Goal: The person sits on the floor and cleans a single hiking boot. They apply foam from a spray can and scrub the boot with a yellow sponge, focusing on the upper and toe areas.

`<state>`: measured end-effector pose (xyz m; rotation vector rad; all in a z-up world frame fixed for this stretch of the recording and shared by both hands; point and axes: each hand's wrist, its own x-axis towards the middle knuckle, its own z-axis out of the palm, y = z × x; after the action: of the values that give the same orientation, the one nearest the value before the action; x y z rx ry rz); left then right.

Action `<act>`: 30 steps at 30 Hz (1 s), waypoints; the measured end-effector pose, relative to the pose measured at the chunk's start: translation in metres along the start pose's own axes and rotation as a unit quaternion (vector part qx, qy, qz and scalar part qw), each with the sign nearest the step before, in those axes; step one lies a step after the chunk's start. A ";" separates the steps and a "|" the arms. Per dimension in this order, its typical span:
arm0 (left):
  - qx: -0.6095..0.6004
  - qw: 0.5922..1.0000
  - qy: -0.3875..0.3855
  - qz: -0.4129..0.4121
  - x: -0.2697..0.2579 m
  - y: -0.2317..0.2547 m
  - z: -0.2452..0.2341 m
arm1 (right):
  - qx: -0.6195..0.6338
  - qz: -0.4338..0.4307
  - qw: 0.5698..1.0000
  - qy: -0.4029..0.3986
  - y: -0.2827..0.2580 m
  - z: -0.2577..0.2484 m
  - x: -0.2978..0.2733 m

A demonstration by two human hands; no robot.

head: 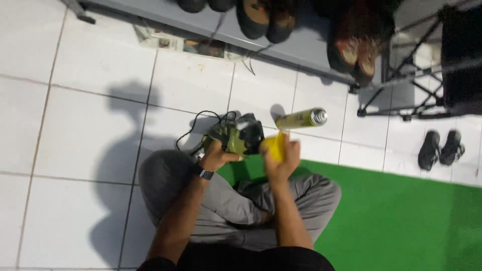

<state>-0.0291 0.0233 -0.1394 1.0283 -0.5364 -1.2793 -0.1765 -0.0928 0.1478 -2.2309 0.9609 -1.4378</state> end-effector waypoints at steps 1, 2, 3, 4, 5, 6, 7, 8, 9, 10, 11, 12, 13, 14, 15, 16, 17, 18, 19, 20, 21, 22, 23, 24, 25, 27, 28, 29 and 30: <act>-0.002 1.000 0.003 -0.001 0.011 -0.005 -0.003 | 0.003 -0.007 1.000 0.015 0.025 0.008 0.006; 0.004 1.000 -0.007 0.004 0.014 0.025 0.006 | 0.001 -0.011 1.000 0.027 0.017 0.001 0.008; -0.009 1.000 -0.003 0.012 0.010 0.052 0.017 | 0.003 -0.015 1.000 0.027 0.007 -0.006 0.010; -0.022 1.000 0.001 0.020 0.006 0.078 0.027 | 0.005 -0.020 0.999 0.026 -0.002 -0.013 0.010; -0.020 1.000 -0.001 0.015 0.005 0.083 0.030 | 0.002 -0.016 0.999 0.029 0.006 -0.002 0.002; -0.016 1.000 0.010 0.018 0.003 0.088 0.034 | 0.017 -0.004 0.999 0.028 0.015 0.009 -0.007; -0.009 1.000 0.013 0.024 0.011 0.099 0.036 | 0.028 0.006 0.999 0.036 0.024 0.022 -0.010; -0.001 1.000 0.002 0.022 0.003 0.098 0.035 | 0.024 0.009 0.998 0.049 0.017 0.013 -0.008; 0.004 0.999 0.014 0.029 0.003 0.097 0.036 | -0.018 0.000 0.999 0.050 0.016 0.006 0.001; 0.009 0.999 0.027 0.035 0.003 0.095 0.036 | -0.061 -0.008 0.997 0.052 0.015 0.000 0.010; 0.009 0.999 0.030 0.031 0.003 0.104 0.040 | -0.060 -0.004 0.997 0.049 0.009 0.008 0.004; 0.015 0.999 0.026 0.043 0.004 0.113 0.043 | -0.041 0.009 0.998 0.051 0.004 0.016 -0.003; 0.025 0.998 0.013 0.051 0.006 0.123 0.046 | -0.029 0.026 0.997 0.061 -0.003 0.023 -0.012; 0.029 0.999 0.005 0.045 -0.007 0.120 0.047 | -0.034 0.033 0.997 0.067 -0.001 0.014 -0.013; 0.016 0.998 0.010 0.052 -0.001 0.123 0.052 | -0.044 0.029 0.996 0.071 0.009 0.009 0.003; 0.003 0.998 0.014 0.060 0.004 0.126 0.055 | -0.054 0.025 0.995 0.075 0.018 0.005 0.019; 0.003 0.998 0.017 0.062 0.004 0.129 0.056 | -0.053 0.023 0.996 0.073 0.005 0.005 0.015; 0.019 0.998 0.029 0.051 0.005 0.131 0.056 | -0.023 0.025 0.998 0.051 -0.008 0.006 0.011; 0.037 0.998 0.042 0.033 -0.001 0.132 0.055 | 0.006 0.034 0.999 0.028 -0.024 0.005 0.002; 0.038 0.998 0.045 0.027 -0.015 0.124 0.057 | 0.007 0.040 0.999 0.025 -0.010 0.001 -0.005; 0.040 0.997 0.061 0.014 -0.015 0.122 0.058 | -0.015 0.054 0.998 0.035 0.008 0.004 -0.004; 0.042 0.996 0.078 0.001 -0.016 0.121 0.058 | -0.036 0.069 0.996 0.046 0.024 0.006 -0.002; 0.041 0.996 0.081 0.013 -0.013 0.130 0.063 | -0.030 0.058 0.997 0.047 0.007 0.002 0.004; 0.038 0.996 0.084 0.009 -0.008 0.139 0.068 | -0.021 0.042 0.998 0.042 -0.009 -0.001 0.010; 0.035 0.995 0.090 -0.020 -0.029 0.138 0.074 | -0.019 0.048 0.998 0.026 -0.033 -0.015 -0.003; 0.054 0.994 0.088 -0.022 -0.026 0.154 0.082 | -0.013 0.054 0.998 0.028 0.009 -0.001 -0.015; 0.073 0.994 0.079 -0.011 -0.024 0.165 0.087 | -0.007 0.048 0.998 0.038 0.026 0.004 -0.022; 0.072 0.995 0.073 0.010 -0.016 0.165 0.088 | -0.005 0.029 0.998 0.049 0.019 -0.002 -0.010; 0.050 0.996 0.069 0.019 -0.008 0.166 0.088 | -0.020 0.032 0.998 0.050 0.012 -0.007 0.002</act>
<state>-0.0172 -0.0051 0.0462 1.1746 -0.5151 -1.1488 -0.1871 -0.1024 0.1453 -2.1547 1.0917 -1.5263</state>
